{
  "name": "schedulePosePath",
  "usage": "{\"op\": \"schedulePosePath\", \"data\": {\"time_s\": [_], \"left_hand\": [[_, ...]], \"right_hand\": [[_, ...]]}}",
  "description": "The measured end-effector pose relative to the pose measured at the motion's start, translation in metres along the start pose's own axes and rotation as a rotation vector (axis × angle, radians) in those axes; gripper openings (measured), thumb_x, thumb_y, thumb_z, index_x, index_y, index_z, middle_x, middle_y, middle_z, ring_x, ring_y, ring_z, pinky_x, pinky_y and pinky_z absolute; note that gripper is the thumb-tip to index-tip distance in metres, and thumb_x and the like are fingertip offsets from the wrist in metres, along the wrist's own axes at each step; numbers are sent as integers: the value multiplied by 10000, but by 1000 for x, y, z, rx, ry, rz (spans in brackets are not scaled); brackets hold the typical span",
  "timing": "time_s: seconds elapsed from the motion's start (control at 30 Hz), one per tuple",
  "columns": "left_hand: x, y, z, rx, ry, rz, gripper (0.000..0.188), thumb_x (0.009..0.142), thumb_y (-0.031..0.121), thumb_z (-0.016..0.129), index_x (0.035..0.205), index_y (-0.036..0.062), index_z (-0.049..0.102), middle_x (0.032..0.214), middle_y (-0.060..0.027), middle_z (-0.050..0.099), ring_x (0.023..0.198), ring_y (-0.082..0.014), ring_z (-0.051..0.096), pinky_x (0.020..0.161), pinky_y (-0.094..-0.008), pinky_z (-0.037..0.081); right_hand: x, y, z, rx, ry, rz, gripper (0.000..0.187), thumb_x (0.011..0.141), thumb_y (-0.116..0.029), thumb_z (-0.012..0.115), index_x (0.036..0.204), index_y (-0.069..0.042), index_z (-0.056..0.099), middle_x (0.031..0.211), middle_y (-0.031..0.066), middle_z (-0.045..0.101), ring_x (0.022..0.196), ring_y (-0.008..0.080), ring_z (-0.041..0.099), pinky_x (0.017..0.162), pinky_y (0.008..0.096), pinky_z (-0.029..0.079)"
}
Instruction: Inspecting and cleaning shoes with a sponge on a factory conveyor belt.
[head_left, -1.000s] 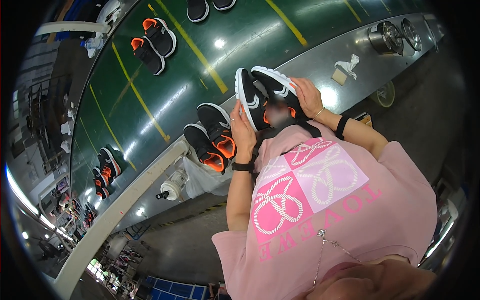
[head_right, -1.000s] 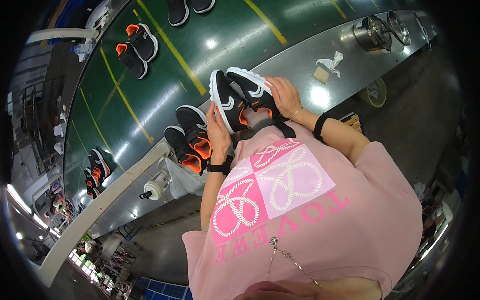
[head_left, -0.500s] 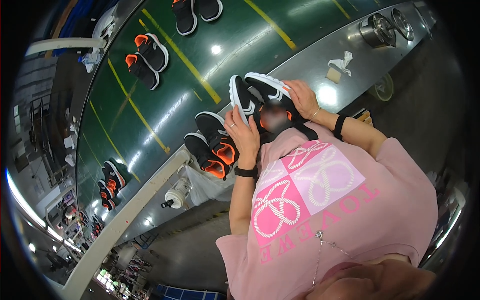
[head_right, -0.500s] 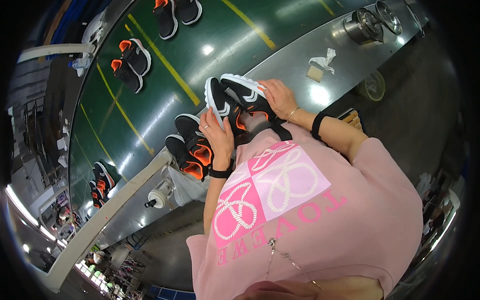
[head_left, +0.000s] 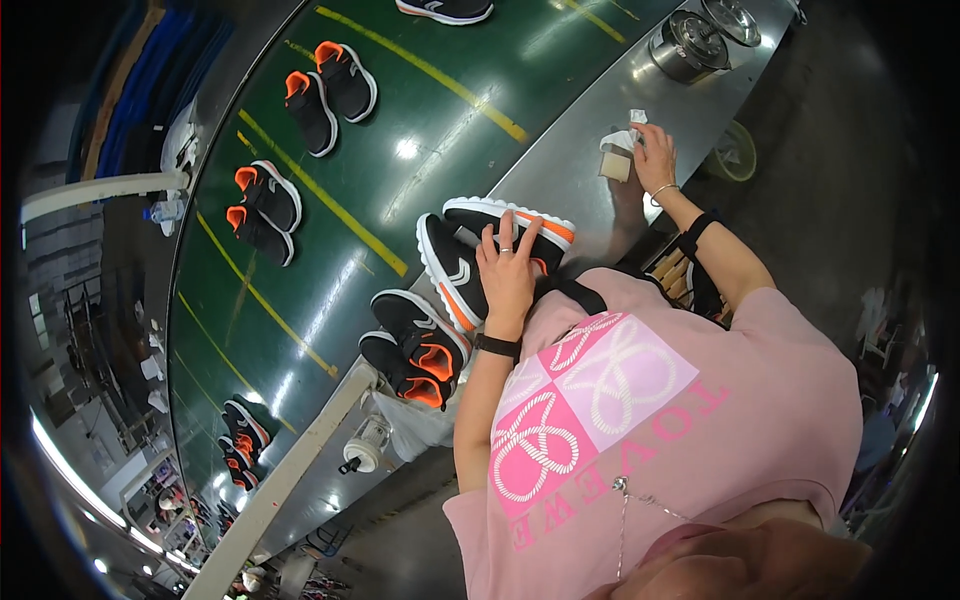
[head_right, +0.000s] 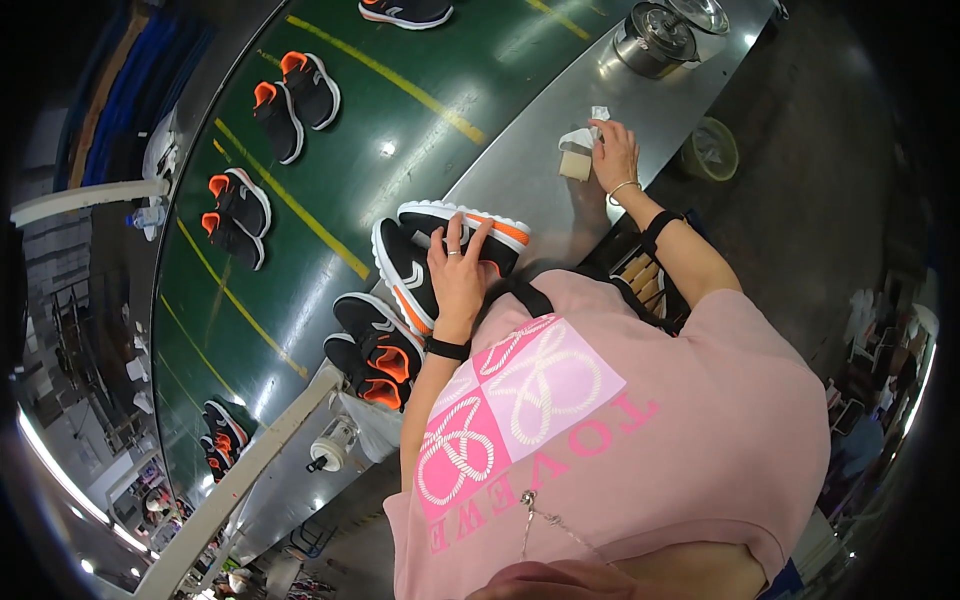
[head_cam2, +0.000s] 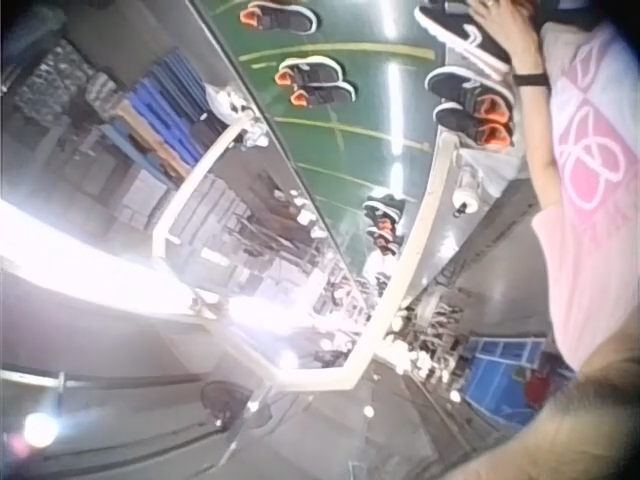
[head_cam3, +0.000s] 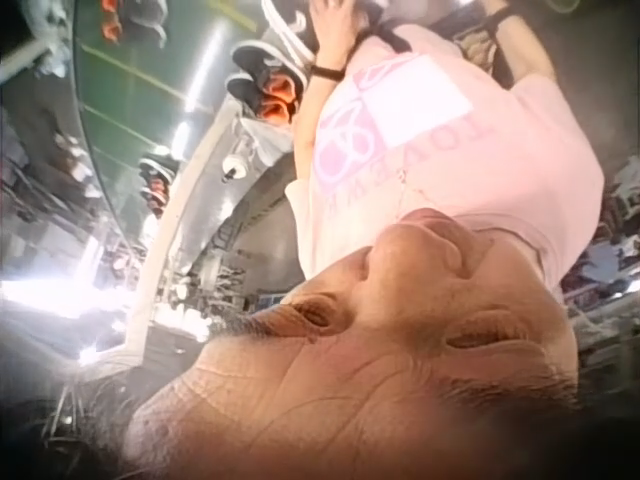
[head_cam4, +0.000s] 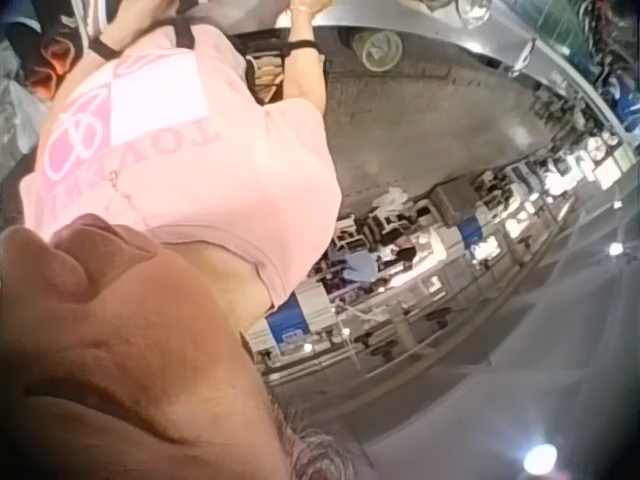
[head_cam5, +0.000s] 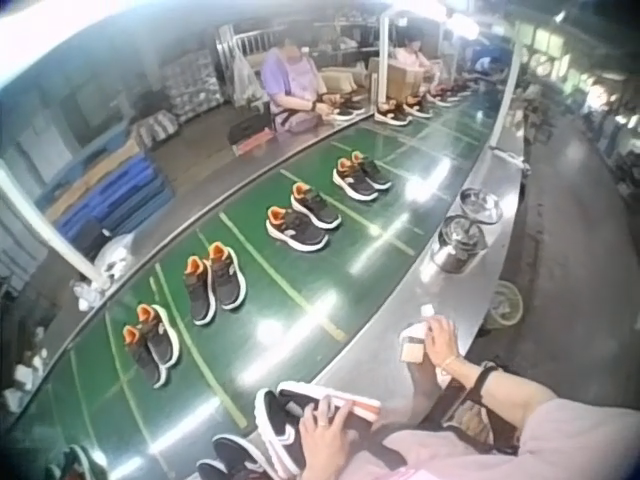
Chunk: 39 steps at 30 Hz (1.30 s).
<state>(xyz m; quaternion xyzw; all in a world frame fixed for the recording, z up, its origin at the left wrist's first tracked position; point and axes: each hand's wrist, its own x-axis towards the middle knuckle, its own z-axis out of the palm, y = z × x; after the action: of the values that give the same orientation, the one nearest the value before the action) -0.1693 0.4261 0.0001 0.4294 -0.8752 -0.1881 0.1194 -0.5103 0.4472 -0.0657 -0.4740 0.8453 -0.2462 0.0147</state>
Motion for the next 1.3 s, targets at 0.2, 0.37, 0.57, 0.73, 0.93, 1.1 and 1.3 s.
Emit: {"op": "schedulePosePath", "data": {"time_s": [0.2,0.37,0.57,0.73,0.93,1.1,1.3], "left_hand": [[13,11,3,16,12,-44,746,682,-16,673,1352,301,587,1502,-64,421,1290,-381,420,1067,-519,339],[16,16,4,44,22,-63,721,692,-14,669,1341,292,593,1508,-60,409,1309,-378,382,1082,-517,305],[22,21,2,76,13,-60,681,717,-9,647,1333,276,596,1497,-70,412,1303,-377,378,1067,-532,303],[21,22,1,65,39,-69,667,720,-56,597,1312,251,609,1477,-77,406,1298,-381,383,1081,-515,307],[20,26,2,59,51,-62,653,721,-51,587,1302,244,613,1470,-83,405,1292,-372,380,1066,-508,315],[20,24,2,78,46,-52,660,724,-50,587,1315,244,610,1475,-82,405,1299,-369,371,1061,-508,315],[23,27,4,59,36,-52,656,733,-54,574,1319,239,608,1485,-84,399,1306,-386,368,1063,-529,309]], "right_hand": [[15,36,-8,-16,-77,-133,393,842,8,562,1172,-191,638,1221,72,563,1163,320,492,1012,444,396],[19,30,-18,72,-59,-263,304,865,-61,602,1152,-156,638,1192,70,572,1149,317,498,999,440,395],[15,34,-7,21,-177,-185,182,870,-166,661,1049,-133,663,1096,46,597,1139,291,499,966,409,388],[23,33,-11,47,-152,-155,119,848,-170,683,961,-134,688,1063,12,620,1147,267,482,973,384,365],[46,37,-22,561,-200,140,89,917,-134,665,971,-63,666,995,34,686,927,175,633,856,312,482],[63,26,-40,863,-231,240,122,970,-113,608,1038,-24,657,962,0,677,889,72,605,813,246,491],[75,44,-52,997,-243,230,165,956,-36,505,987,-34,667,927,1,664,874,85,596,816,239,478]]}}
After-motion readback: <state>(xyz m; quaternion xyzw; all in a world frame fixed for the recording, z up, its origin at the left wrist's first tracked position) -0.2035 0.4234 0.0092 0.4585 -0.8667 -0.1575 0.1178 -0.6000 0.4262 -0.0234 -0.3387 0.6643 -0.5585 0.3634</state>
